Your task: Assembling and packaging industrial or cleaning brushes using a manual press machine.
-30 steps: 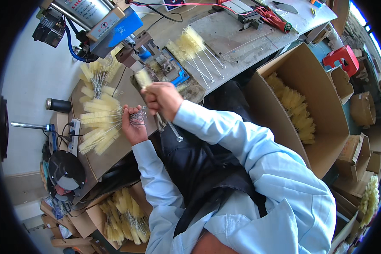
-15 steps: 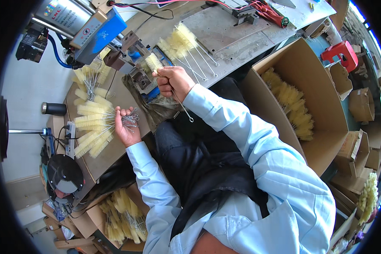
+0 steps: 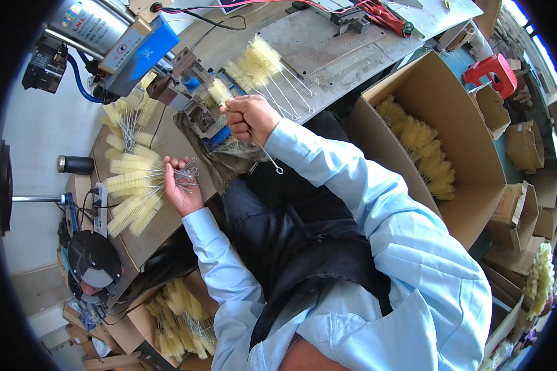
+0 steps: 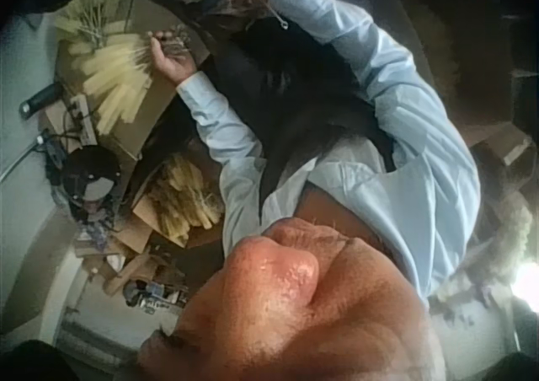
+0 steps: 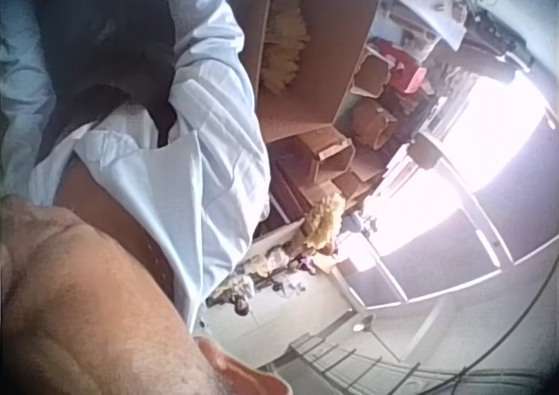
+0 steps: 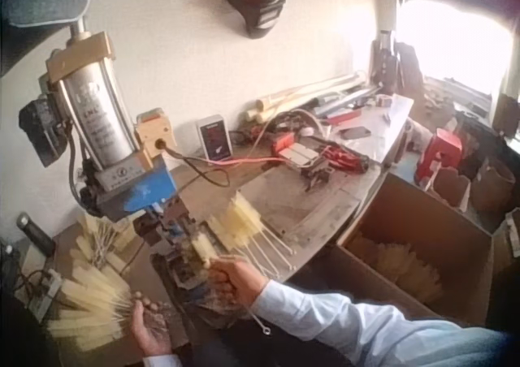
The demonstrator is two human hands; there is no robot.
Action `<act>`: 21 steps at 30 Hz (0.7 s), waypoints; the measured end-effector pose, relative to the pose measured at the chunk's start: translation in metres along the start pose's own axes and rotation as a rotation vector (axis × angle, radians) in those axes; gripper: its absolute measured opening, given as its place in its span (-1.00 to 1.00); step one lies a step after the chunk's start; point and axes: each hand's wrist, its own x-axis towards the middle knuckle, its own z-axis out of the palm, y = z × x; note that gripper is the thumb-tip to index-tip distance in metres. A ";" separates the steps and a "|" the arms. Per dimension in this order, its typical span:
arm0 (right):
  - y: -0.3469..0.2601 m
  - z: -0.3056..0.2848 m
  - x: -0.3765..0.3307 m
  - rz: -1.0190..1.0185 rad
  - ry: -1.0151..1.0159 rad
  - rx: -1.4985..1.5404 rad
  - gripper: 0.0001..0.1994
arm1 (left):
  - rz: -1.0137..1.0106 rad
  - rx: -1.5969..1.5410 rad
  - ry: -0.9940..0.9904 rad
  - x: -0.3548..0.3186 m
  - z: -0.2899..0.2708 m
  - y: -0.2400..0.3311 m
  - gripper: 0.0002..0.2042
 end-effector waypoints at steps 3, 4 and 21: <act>-0.004 -0.004 -0.009 -0.068 0.084 -0.153 -0.78 | 0.033 0.032 0.025 0.000 -0.004 0.002 -0.82; -0.008 -0.008 -0.010 -0.151 0.163 -0.288 -0.77 | 0.047 0.048 0.026 -0.001 -0.007 0.002 -0.82; 0.022 0.041 -0.005 -0.756 0.045 -1.308 -0.67 | 0.026 0.188 0.027 -0.061 0.033 -0.019 -0.80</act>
